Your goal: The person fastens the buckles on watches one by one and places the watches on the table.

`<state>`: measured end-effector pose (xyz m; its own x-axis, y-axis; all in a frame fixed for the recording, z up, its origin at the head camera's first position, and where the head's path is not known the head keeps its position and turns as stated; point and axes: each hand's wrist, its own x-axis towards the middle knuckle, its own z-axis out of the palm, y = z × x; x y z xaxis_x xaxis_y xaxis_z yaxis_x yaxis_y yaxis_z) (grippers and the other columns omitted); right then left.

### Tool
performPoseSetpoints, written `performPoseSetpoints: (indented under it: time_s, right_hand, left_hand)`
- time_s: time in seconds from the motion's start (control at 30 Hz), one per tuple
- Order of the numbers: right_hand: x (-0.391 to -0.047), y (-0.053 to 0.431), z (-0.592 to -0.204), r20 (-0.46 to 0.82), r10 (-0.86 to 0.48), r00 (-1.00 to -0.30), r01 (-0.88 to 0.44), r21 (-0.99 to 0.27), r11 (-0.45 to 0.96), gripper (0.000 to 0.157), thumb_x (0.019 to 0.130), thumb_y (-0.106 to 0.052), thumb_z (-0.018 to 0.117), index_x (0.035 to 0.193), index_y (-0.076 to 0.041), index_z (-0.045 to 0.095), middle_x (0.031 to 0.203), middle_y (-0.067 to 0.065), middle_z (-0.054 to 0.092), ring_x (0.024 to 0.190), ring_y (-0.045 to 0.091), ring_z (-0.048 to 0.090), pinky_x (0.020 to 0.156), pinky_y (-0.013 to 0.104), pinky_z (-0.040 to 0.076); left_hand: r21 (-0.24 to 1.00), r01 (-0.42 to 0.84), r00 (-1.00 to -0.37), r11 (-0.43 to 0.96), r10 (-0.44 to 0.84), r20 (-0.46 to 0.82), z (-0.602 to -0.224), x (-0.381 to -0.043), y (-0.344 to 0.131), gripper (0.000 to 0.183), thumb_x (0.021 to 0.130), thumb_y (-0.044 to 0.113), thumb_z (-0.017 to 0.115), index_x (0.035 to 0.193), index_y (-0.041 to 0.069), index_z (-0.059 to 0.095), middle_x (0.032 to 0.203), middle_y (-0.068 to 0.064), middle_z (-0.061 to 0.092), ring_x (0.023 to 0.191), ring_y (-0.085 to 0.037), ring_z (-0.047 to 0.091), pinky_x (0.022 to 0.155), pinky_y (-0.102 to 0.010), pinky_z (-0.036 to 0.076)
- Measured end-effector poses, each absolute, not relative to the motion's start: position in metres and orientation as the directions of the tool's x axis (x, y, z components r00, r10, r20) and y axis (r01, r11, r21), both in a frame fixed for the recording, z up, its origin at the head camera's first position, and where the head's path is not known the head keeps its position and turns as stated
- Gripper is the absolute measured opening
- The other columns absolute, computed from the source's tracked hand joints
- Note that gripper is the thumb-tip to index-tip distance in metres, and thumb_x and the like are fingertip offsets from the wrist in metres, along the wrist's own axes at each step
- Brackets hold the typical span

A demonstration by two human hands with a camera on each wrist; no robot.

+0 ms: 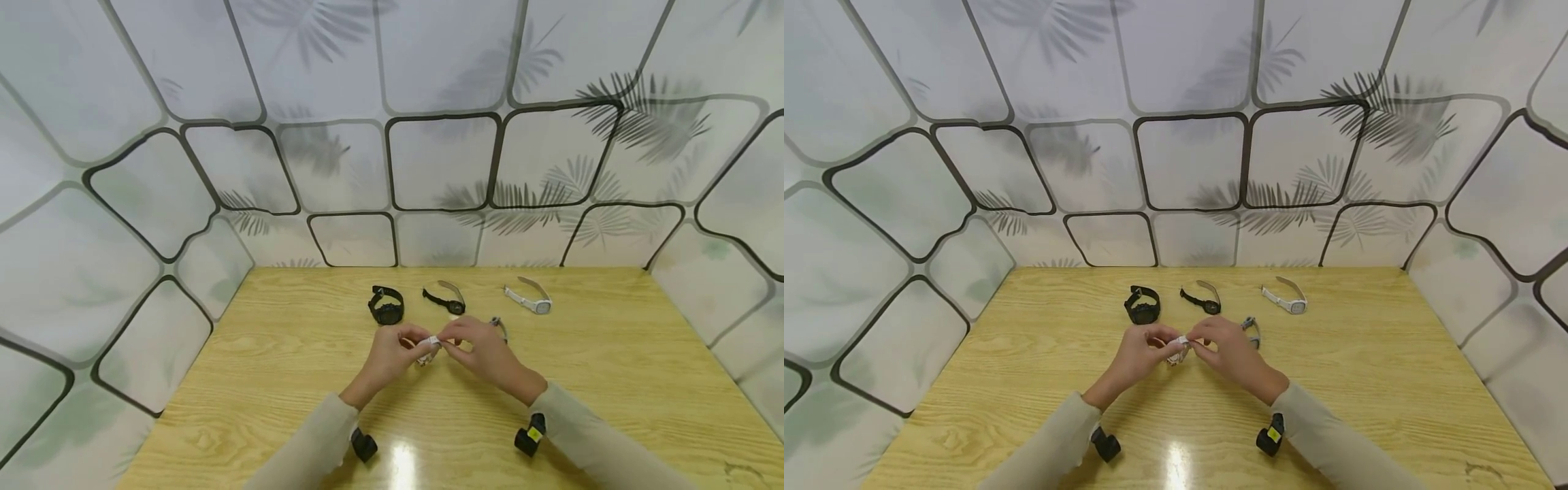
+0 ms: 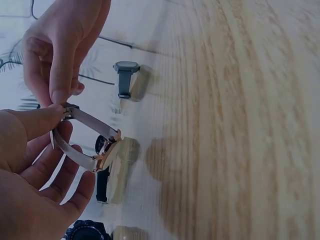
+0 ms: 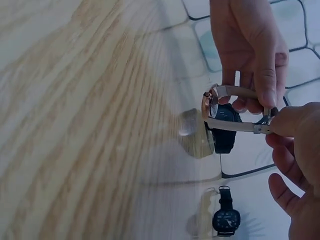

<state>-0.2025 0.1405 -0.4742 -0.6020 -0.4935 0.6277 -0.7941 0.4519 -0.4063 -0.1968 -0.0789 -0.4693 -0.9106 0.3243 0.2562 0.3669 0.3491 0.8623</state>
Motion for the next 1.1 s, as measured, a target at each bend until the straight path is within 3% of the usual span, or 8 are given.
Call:
performPoseSetpoints:
  time_s: [0.13, 0.3, 0.47, 0.77, 1.1]
  right_hand:
    - [-0.2017, 0.1386, -0.4742, 0.621, -0.511, -0.594, -0.801, -0.395, 0.451, 0.018, 0.085, -0.002, 0.083, 0.099, -0.012, 0.079, 0.099, -0.001, 0.072, 0.087, 0.012, 0.065, 0.068, 0.032, 0.058]
    - [-0.1987, 0.1398, -0.4788, 0.606, -0.403, -0.686, -0.726, -0.536, 0.43, 0.019, 0.089, -0.006, 0.081, 0.105, -0.016, 0.078, 0.101, -0.004, 0.075, 0.078, 0.006, 0.063, 0.065, 0.032, 0.057]
    - [-0.1969, 0.141, -0.4823, 0.566, -0.344, -0.749, -0.663, -0.644, 0.382, 0.017, 0.094, -0.011, 0.077, 0.109, -0.02, 0.079, 0.105, -0.006, 0.075, 0.081, 0.005, 0.066, 0.069, 0.028, 0.057]
    - [-0.1985, 0.1357, -0.4792, 0.678, -0.394, -0.621, -0.778, -0.474, 0.412, 0.017, 0.087, 0.0, 0.08, 0.1, -0.01, 0.08, 0.104, 0.002, 0.074, 0.082, 0.01, 0.066, 0.064, 0.033, 0.058]
    - [-0.1969, 0.1337, -0.4804, 0.674, -0.372, -0.639, -0.762, -0.485, 0.43, 0.017, 0.087, -0.001, 0.08, 0.101, -0.01, 0.08, 0.103, 0.003, 0.074, 0.082, 0.011, 0.066, 0.062, 0.035, 0.058]
  left_hand:
    - [0.854, 0.38, -0.906, 0.356, 0.331, 0.266, -0.4709, -0.1971, -0.078, 0.012, 0.095, 0.021, 0.078, 0.1, 0.01, 0.081, 0.098, 0.0, 0.078, 0.085, -0.011, 0.07, 0.074, -0.026, 0.058]
    - [0.866, 0.364, -0.912, 0.343, 0.32, 0.256, -0.4691, -0.1973, -0.0772, 0.014, 0.096, 0.024, 0.077, 0.102, 0.013, 0.081, 0.096, 0.004, 0.078, 0.085, -0.012, 0.07, 0.075, -0.028, 0.058]
    - [0.879, 0.343, -0.92, 0.332, 0.31, 0.241, -0.4658, -0.1962, -0.0768, 0.015, 0.097, 0.026, 0.075, 0.103, 0.014, 0.081, 0.096, 0.004, 0.078, 0.086, -0.013, 0.07, 0.077, -0.028, 0.058]
    - [0.867, 0.344, -0.917, 0.361, 0.327, 0.228, -0.4621, -0.1978, -0.0745, 0.015, 0.097, 0.026, 0.075, 0.103, 0.014, 0.081, 0.097, 0.004, 0.078, 0.087, -0.011, 0.07, 0.076, -0.026, 0.058]
    - [0.871, 0.334, -0.923, 0.361, 0.312, 0.225, -0.4668, -0.1984, -0.0753, 0.015, 0.097, 0.026, 0.075, 0.104, 0.014, 0.081, 0.098, 0.003, 0.078, 0.087, -0.01, 0.071, 0.076, -0.027, 0.059]
